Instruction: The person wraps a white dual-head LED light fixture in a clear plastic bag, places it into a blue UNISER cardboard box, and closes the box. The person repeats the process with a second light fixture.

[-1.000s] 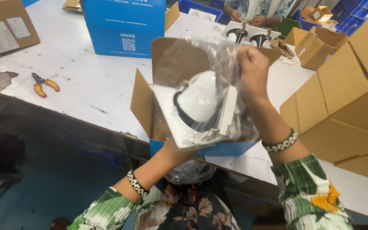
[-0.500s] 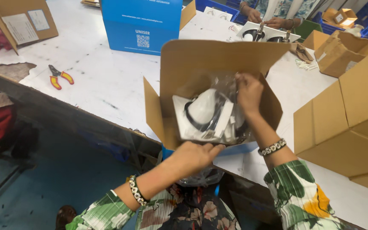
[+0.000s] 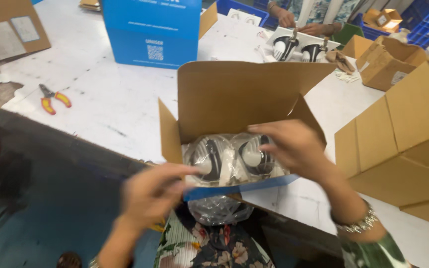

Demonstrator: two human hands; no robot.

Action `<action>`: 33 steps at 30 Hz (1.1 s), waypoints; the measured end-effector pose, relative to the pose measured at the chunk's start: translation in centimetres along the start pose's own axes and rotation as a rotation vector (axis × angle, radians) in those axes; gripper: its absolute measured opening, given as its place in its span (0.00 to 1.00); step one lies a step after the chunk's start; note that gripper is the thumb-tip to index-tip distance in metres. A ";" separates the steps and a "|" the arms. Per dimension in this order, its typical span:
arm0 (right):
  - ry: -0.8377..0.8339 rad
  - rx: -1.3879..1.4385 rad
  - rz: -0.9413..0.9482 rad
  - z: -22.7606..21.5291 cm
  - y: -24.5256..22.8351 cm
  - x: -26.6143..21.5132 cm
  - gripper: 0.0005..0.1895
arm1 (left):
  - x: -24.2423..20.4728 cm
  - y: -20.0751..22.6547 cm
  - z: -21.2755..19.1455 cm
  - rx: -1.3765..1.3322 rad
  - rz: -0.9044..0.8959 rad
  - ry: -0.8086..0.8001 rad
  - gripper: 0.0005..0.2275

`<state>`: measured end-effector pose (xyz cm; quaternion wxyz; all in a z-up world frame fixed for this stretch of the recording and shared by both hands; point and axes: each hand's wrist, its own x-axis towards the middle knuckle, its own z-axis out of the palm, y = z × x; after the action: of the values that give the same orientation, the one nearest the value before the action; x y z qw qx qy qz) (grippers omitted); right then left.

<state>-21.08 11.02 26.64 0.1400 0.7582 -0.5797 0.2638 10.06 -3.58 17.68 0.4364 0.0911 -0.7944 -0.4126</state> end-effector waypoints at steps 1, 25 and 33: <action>0.045 0.089 0.197 -2.0 0.5 -0.7 0.16 | -0.8 -0.3 -1.6 0.168 0.021 0.291 0.06; 0.642 0.597 0.529 9.7 21.1 -4.1 0.41 | 4.2 -2.0 5.0 0.485 -0.071 -0.243 0.10; -0.024 0.793 0.962 10.2 19.5 -7.2 0.42 | 5.5 -6.8 4.6 0.330 -0.154 -0.170 0.10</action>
<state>-38.62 5.89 12.43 -0.2933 0.4091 -0.7157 0.4841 1.77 -8.10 14.88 0.3140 0.1867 -0.8759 -0.3150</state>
